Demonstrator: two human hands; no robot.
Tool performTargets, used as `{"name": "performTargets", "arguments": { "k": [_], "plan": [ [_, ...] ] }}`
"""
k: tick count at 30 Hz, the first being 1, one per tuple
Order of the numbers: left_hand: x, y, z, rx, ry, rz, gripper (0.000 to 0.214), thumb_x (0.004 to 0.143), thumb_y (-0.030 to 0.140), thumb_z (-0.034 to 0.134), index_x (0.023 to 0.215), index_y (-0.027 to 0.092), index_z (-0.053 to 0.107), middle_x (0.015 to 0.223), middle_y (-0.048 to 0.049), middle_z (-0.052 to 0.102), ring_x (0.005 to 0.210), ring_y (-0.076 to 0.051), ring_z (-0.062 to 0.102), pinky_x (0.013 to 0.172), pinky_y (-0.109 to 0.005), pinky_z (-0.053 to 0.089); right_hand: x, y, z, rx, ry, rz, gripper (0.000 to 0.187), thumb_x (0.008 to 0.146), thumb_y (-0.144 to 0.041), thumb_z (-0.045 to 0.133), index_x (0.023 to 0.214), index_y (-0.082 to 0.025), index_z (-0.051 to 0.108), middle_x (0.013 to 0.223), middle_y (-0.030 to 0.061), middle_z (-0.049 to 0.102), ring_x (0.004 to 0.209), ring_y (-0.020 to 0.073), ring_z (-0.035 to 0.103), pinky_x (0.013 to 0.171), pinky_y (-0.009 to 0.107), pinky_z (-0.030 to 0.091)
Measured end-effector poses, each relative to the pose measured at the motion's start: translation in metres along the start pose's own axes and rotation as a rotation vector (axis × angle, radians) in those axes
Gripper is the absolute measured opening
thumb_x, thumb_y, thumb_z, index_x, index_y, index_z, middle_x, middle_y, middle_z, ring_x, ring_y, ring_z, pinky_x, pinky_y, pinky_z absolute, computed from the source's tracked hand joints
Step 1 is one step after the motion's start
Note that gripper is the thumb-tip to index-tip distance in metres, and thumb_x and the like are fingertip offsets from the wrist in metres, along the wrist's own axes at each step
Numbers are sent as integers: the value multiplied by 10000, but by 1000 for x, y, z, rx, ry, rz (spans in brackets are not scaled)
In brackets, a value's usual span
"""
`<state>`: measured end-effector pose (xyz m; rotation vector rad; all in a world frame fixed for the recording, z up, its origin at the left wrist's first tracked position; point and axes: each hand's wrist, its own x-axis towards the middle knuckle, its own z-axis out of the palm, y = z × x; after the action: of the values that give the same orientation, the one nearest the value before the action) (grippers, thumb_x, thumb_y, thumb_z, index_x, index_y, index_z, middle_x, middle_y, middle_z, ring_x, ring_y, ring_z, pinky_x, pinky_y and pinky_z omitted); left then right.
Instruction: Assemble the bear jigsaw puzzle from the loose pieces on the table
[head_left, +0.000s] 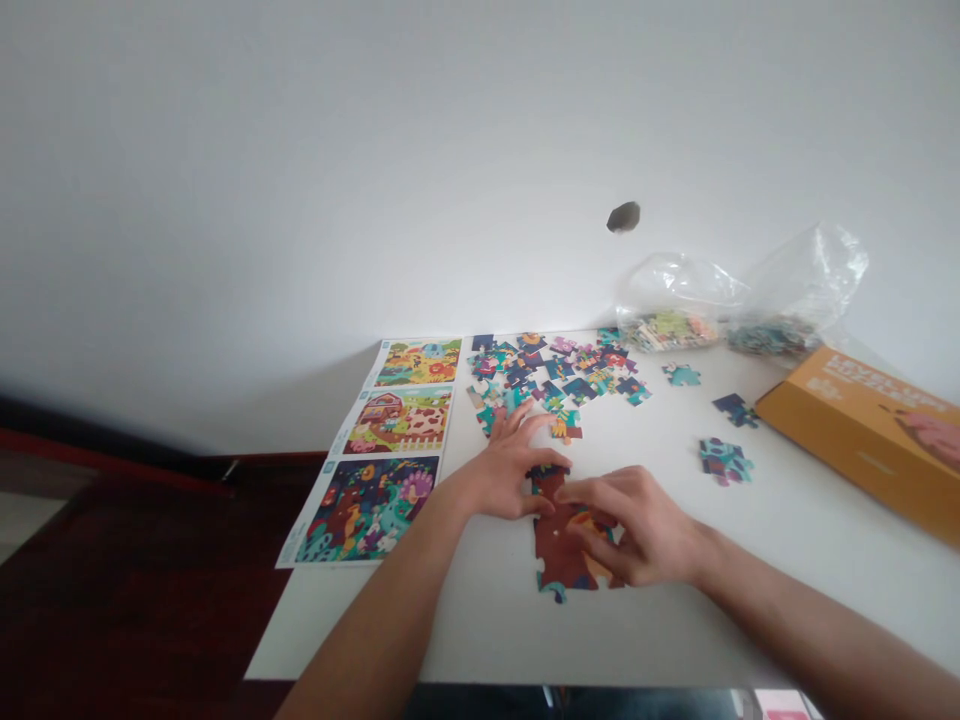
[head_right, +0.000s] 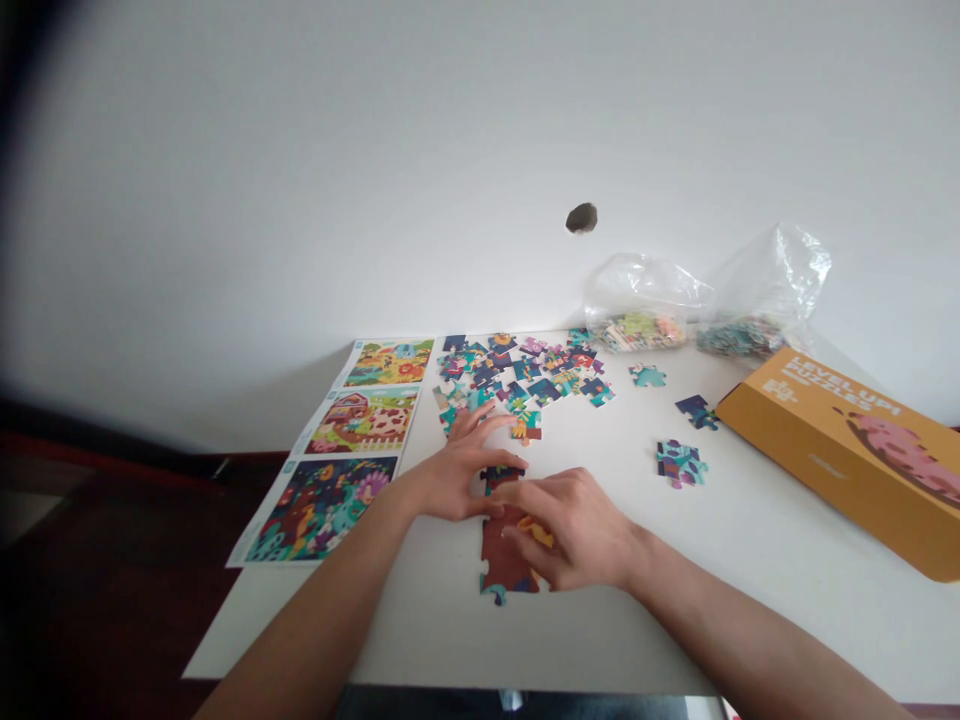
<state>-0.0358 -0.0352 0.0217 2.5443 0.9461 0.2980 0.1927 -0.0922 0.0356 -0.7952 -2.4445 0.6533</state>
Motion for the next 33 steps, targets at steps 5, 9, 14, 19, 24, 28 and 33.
{"name": "performTargets", "arguments": {
  "k": [5,9,14,19,24,28,33],
  "plan": [
    [0,0,-1,23,-21,4,572,650,406,850,1188,345,666,1543,-83,307,1442,-462,145,1124,-744,56,-2,9,0,-1,-186,-103,165,909,-170,500,869,-199,658,697,21,674,590,125,589,556,256,345],
    [0,-2,3,24,29,28,561,665,416,843,1191,345,662,1530,-68,342,1445,-420,188,1153,-691,129,-4,16,-1,26,-99,-100,195,912,-171,505,982,-187,686,732,40,677,594,122,582,557,257,347],
    [4,-10,5,43,303,-15,227,865,335,668,1078,268,709,1352,-86,547,1344,-310,410,1141,-547,309,-4,15,0,81,-132,-133,189,888,-139,507,881,-194,687,639,15,641,539,115,539,528,247,332],
    [7,-17,4,38,528,-47,131,901,195,582,929,225,706,1110,-65,669,1112,-225,578,1024,-446,444,-4,16,2,58,-95,-70,199,859,-116,514,904,-188,694,659,17,643,540,116,527,534,252,342],
    [8,-12,11,39,390,17,126,867,218,640,960,244,720,1150,-52,670,1171,-248,537,1070,-468,395,-1,30,1,-13,-27,34,211,880,-138,506,962,-199,691,822,52,692,709,159,607,645,270,449],
    [8,-8,12,56,322,-15,200,847,204,640,1025,256,715,1210,-49,640,1220,-261,497,1098,-477,361,3,45,-5,-158,111,107,489,889,-171,508,1378,-183,500,1329,139,587,1195,269,524,976,435,440],
    [6,-8,9,53,284,-49,268,839,229,651,1103,252,692,1231,-60,623,1226,-273,480,1109,-494,343,2,57,-6,-252,88,172,383,889,-194,526,1266,-218,587,1283,115,626,1248,291,493,1006,485,403]
  ]
}}
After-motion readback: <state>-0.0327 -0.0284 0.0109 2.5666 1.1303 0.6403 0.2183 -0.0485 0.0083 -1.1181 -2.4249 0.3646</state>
